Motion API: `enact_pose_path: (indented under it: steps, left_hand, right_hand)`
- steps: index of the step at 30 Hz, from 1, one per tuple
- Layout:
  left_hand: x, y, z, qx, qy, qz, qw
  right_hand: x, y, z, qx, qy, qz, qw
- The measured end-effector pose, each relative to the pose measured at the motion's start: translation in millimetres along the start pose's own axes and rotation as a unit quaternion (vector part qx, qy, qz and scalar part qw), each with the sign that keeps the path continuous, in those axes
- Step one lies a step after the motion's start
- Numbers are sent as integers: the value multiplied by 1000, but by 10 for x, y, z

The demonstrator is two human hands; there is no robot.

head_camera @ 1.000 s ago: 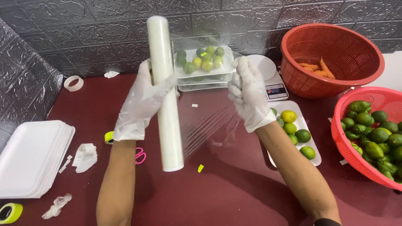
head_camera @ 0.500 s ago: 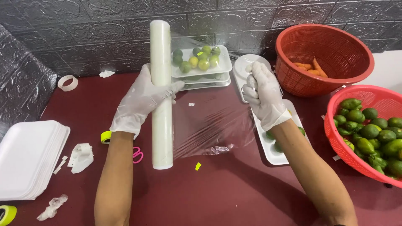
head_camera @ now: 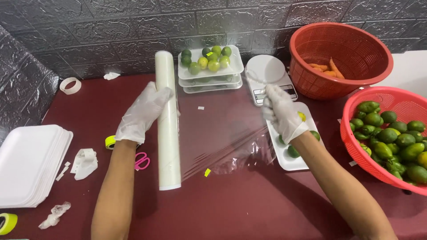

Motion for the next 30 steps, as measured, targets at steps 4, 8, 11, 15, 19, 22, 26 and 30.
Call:
enact_pose_path:
  steps: [4, 8, 11, 15, 19, 22, 26, 30]
  left_hand:
    - [63, 288, -118, 60, 33, 17, 997]
    - [580, 1137, -63, 138, 55, 38, 988]
    - [691, 1545, -96, 180, 58, 70, 979]
    - [858, 1987, -181, 295, 58, 66, 952]
    - [608, 1733, -234, 311, 31, 47, 949]
    - [456, 1517, -232, 362, 9, 34, 932]
    - [474, 1410, -275, 462, -20, 12, 887]
    - [602, 1293, -446, 591, -171, -138, 776]
  right_hand:
    - [160, -471, 59, -54, 6, -19, 998]
    - [389, -1170, 55, -109, 29, -76, 991]
    - [477, -1474, 61, -194, 37, -92, 976]
    - [490, -1474, 20, -348, 42, -75, 934]
    - [470, -1394, -61, -652, 50, -23, 756]
    - [299, -1226, -170, -749, 50, 10, 660]
    - [139, -1182, -192, -776, -27, 145, 613]
    - [-276, -806, -242, -770, -93, 222, 590]
Point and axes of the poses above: each hand's wrist, its own x-axis towards the middle knuckle, its own z-axis out of the back of the hand, y = z × x, the point moved 6 cm from there along x, towards the middle knuckle, and after that the axes turned 7 degrees about -x, right-handed, at the moved point
